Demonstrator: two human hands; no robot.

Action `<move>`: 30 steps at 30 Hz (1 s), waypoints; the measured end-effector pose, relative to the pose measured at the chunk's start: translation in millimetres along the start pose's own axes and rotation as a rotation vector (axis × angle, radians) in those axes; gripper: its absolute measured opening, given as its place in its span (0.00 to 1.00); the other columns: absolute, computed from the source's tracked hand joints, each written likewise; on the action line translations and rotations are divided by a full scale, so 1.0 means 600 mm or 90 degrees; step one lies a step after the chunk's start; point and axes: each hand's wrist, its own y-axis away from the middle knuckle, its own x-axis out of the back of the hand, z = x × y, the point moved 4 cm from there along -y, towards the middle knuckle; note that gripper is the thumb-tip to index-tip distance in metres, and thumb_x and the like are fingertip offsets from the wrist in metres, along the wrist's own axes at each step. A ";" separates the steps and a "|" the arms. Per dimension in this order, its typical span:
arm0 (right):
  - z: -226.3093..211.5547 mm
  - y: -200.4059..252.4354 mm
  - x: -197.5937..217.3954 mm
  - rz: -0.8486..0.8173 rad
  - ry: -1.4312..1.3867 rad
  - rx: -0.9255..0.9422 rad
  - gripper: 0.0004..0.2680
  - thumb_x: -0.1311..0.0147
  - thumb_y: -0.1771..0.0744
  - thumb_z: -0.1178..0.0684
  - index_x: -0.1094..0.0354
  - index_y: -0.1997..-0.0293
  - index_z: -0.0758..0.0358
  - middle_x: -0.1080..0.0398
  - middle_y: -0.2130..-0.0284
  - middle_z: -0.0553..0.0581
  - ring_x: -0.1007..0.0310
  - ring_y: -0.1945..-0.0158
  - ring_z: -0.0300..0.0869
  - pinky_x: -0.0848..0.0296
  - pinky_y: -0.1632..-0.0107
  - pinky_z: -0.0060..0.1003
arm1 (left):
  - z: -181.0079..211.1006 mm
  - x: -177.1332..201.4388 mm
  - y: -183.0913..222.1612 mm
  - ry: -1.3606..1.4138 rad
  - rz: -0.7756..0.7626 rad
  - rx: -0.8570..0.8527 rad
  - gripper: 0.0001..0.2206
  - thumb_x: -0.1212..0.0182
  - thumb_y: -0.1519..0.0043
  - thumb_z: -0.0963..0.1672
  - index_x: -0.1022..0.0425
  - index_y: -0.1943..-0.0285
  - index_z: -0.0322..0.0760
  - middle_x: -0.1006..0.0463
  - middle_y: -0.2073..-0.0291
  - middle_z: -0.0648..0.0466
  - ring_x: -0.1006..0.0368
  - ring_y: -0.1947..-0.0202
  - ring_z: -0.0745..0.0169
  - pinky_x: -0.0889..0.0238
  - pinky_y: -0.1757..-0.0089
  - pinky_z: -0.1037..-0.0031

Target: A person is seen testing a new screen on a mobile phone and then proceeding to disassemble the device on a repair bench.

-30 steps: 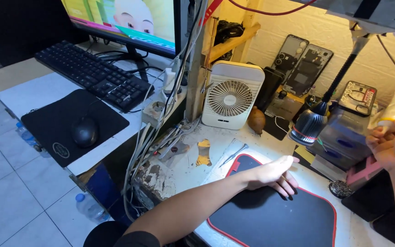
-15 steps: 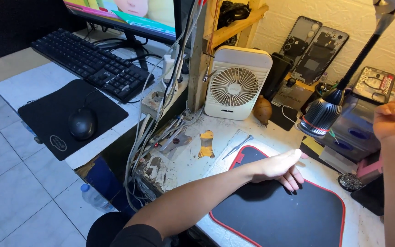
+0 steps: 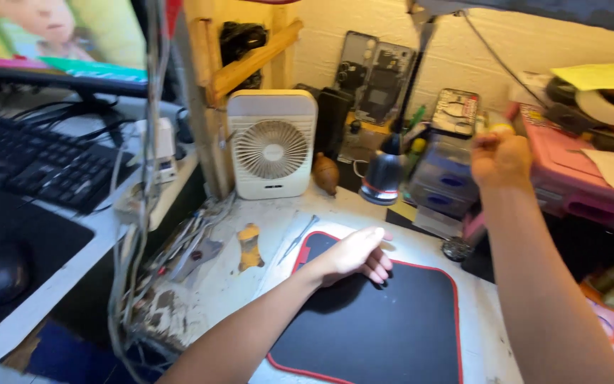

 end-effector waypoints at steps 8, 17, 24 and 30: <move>0.034 0.058 -0.010 0.153 0.078 0.038 0.05 0.63 0.27 0.55 0.42 0.56 0.63 0.34 0.73 0.53 0.24 0.73 0.38 0.16 0.66 0.34 | 0.004 -0.001 0.002 -0.027 0.017 0.024 0.23 0.64 0.25 0.52 0.36 0.31 0.34 0.22 0.62 0.36 0.19 0.67 0.52 0.19 0.64 0.69; 0.031 0.100 0.013 0.108 0.181 0.124 0.09 0.70 0.26 0.49 0.41 0.56 0.54 0.42 0.76 0.50 0.38 0.81 0.38 0.36 0.75 0.27 | -0.006 0.006 -0.004 -0.020 0.013 0.024 0.22 0.64 0.24 0.51 0.33 0.33 0.33 0.22 0.64 0.37 0.19 0.68 0.51 0.19 0.65 0.68; 0.040 0.174 -0.043 0.237 0.147 0.167 0.16 0.68 0.25 0.54 0.52 0.28 0.34 0.26 0.60 0.56 0.21 0.71 0.38 0.20 0.68 0.28 | 0.006 0.002 0.005 -0.023 0.012 0.014 0.23 0.65 0.25 0.51 0.37 0.30 0.33 0.22 0.64 0.36 0.18 0.67 0.50 0.19 0.64 0.67; 0.044 0.223 -0.080 0.221 0.146 0.168 0.25 0.60 0.27 0.61 0.56 0.28 0.19 0.40 0.35 0.58 0.16 0.55 0.43 0.16 0.50 0.45 | 0.002 0.001 0.002 -0.029 0.000 0.005 0.23 0.65 0.25 0.52 0.40 0.29 0.32 0.22 0.63 0.37 0.18 0.67 0.51 0.19 0.64 0.68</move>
